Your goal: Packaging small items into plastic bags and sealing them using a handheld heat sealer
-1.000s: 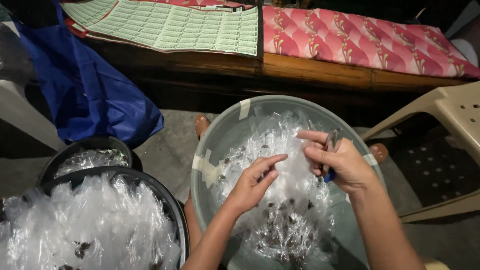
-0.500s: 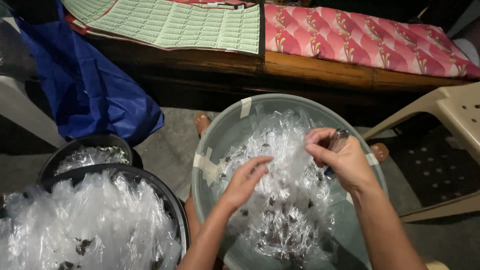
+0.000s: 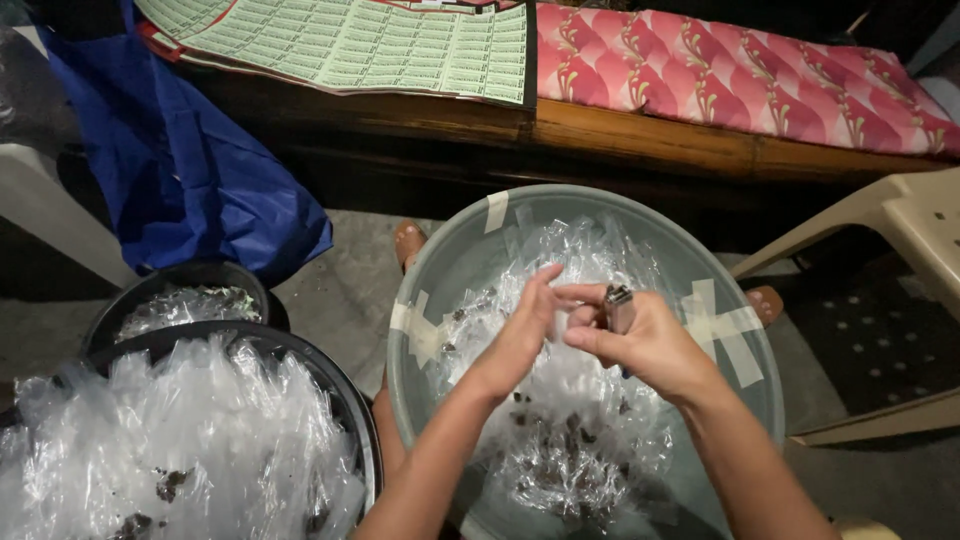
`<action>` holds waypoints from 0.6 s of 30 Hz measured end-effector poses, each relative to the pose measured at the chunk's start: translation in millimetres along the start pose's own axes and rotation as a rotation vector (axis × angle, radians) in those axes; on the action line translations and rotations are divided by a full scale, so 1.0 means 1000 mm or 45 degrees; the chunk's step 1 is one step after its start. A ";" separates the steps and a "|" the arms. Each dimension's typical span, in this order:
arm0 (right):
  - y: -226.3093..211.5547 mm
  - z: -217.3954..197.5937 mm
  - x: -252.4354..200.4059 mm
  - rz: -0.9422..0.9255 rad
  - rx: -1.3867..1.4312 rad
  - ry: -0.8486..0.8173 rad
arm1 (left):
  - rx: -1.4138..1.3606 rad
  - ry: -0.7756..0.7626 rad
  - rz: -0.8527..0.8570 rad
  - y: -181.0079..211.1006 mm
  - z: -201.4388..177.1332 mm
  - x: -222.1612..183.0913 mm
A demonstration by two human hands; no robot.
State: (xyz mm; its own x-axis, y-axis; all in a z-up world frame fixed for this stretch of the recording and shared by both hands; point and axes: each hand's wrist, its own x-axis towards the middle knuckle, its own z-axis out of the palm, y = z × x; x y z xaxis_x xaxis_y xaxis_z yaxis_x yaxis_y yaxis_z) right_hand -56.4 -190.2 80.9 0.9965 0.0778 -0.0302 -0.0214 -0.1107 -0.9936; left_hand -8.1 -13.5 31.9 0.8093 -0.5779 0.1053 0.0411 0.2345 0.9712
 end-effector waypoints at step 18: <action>0.027 -0.061 -0.022 -0.074 -0.068 0.602 | 0.384 -0.256 -0.349 -0.126 0.023 -0.070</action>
State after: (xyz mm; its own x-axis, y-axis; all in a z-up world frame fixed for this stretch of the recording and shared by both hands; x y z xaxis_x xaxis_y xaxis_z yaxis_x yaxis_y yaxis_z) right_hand -73.6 -255.7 61.6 0.9235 -0.3728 0.0904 0.0272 -0.1715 -0.9848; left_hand -83.3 -21.0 -92.5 0.6609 -0.7345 -0.1540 0.0411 -0.1695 0.9847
